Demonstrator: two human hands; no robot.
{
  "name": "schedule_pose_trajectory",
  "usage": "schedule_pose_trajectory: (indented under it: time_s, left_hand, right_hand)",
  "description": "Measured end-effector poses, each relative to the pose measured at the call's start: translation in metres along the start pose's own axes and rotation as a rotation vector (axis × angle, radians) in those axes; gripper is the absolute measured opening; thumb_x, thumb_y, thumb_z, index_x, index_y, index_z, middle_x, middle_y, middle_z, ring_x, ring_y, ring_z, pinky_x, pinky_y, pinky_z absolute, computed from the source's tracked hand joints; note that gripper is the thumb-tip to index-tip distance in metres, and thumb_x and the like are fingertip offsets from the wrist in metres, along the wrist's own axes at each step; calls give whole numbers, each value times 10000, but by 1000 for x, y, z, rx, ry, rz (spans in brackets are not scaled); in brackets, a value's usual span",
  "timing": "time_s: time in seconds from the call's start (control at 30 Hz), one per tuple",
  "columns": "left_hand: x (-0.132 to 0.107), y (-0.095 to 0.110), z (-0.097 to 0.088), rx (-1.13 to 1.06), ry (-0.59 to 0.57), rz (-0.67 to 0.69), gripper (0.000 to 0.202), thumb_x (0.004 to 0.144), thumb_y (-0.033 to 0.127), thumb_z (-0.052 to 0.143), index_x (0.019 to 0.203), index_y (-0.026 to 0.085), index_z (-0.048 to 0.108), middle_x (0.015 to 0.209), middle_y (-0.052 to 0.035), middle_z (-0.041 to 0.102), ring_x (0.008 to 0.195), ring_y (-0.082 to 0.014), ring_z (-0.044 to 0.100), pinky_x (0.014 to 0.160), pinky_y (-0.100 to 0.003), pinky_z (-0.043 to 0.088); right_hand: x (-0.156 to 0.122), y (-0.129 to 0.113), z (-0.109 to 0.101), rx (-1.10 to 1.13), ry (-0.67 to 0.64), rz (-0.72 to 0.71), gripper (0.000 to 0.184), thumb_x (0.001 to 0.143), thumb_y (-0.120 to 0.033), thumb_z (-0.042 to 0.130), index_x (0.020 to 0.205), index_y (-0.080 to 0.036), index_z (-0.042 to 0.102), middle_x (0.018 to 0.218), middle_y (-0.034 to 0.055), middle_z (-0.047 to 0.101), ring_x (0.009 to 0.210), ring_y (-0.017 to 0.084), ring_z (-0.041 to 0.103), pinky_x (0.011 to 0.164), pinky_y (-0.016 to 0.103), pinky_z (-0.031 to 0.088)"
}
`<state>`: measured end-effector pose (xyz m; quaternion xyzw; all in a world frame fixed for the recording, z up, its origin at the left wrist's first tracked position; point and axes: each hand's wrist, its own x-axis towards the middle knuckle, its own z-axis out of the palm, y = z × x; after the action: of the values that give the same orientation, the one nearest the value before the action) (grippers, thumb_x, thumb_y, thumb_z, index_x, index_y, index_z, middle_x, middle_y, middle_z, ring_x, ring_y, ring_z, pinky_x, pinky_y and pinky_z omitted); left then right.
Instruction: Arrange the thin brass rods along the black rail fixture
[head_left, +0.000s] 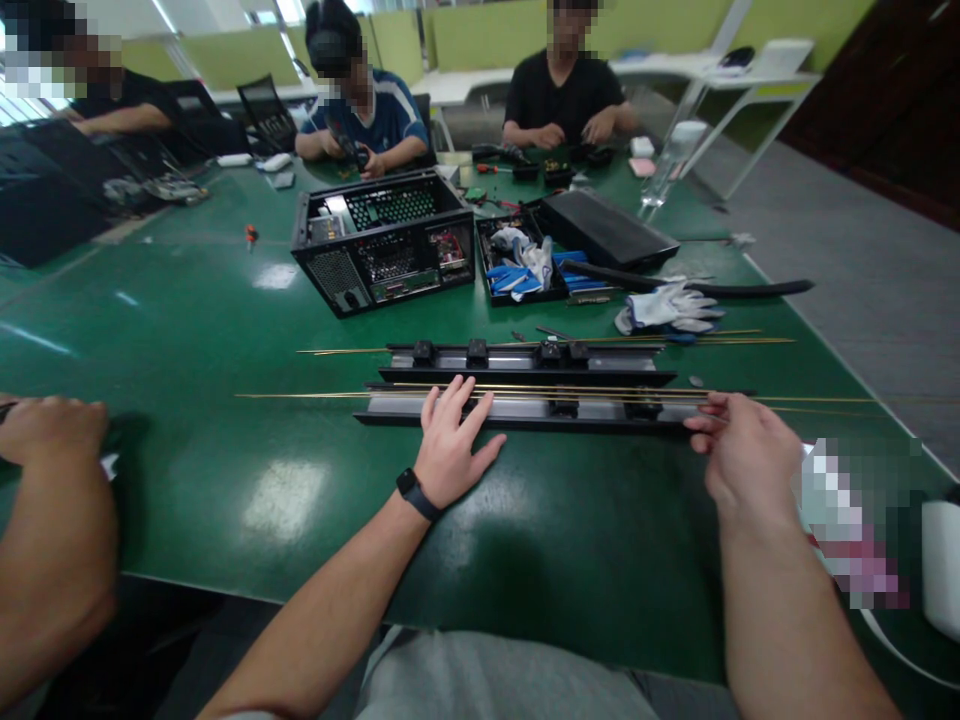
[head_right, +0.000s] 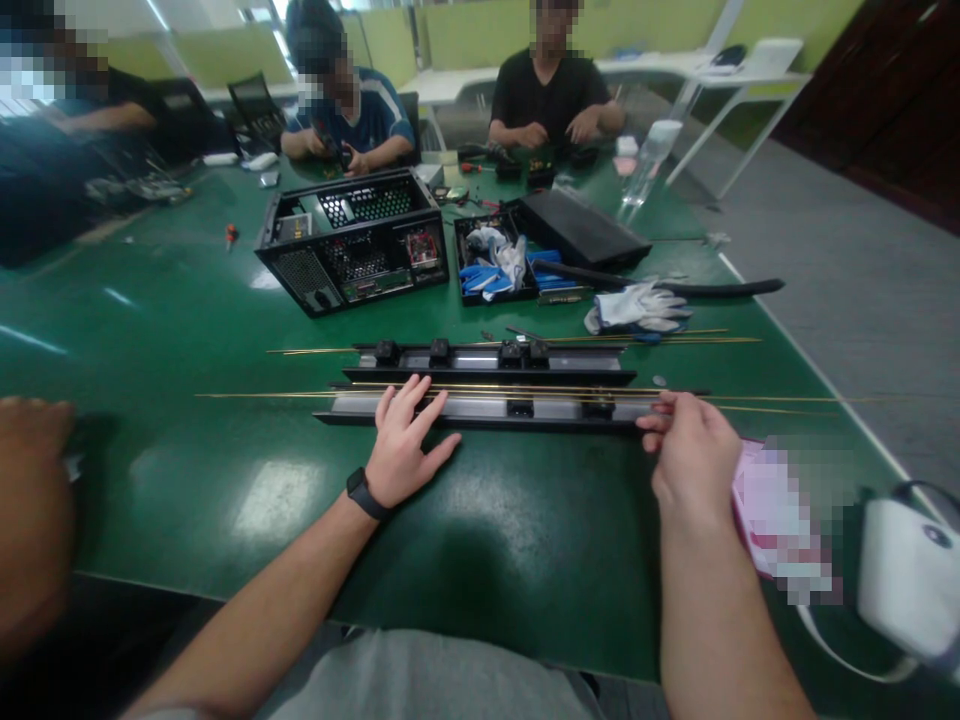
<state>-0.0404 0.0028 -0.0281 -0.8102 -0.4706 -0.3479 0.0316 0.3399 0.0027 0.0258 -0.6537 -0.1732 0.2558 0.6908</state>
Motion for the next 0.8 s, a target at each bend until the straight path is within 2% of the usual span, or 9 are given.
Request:
schedule_pose_trajectory:
  time_s: [0.1, 0.2, 0.4, 0.6, 0.8]
  left_hand:
    - [0, 0, 0, 5, -13, 3, 606, 1102, 353, 847, 1691, 276, 727, 1819, -226, 669, 1765, -450, 580, 1485, -737, 360]
    - [-1, -1, 0, 8, -30, -13, 635, 1094, 362, 857, 1709, 297, 716, 1825, -214, 666, 1774, -455, 567, 1489, -751, 346]
    - [-1, -3, 1, -4, -34, -1, 645, 1103, 355, 838, 1731, 300, 700, 1832, -212, 660, 1776, -454, 564, 1490, -747, 348]
    - [0, -2, 0, -7, -16, 4, 621, 1102, 354, 842, 1708, 293, 720, 1837, -209, 654, 1773, -453, 567, 1498, -732, 338]
    - [2, -3, 0, -1, -36, 5, 638, 1105, 350, 831, 1728, 291, 704, 1847, -206, 645, 1785, -452, 551, 1502, -735, 336]
  right_hand:
    - [-4, -1, 1, -35, -83, 8, 266, 913, -380, 910, 905, -175, 740, 907, 55, 763, 595, 117, 682, 396, 174, 371]
    - [-8, 2, 2, -69, -175, 14, 308, 877, -426, 931, 890, -172, 758, 866, 56, 753, 594, 121, 666, 398, 174, 373]
    - [-3, 1, 1, -31, -15, -24, 328, 876, -430, 950, 873, -183, 733, 951, 68, 773, 597, 119, 679, 385, 172, 361]
    - [-12, -1, 4, -63, -189, 47, 255, 890, -387, 906, 911, -169, 777, 834, 56, 757, 531, 114, 628, 364, 174, 301]
    - [-7, 0, 6, -36, -68, 0, 236, 917, -344, 906, 869, -178, 745, 783, 41, 721, 562, 127, 646, 384, 187, 336]
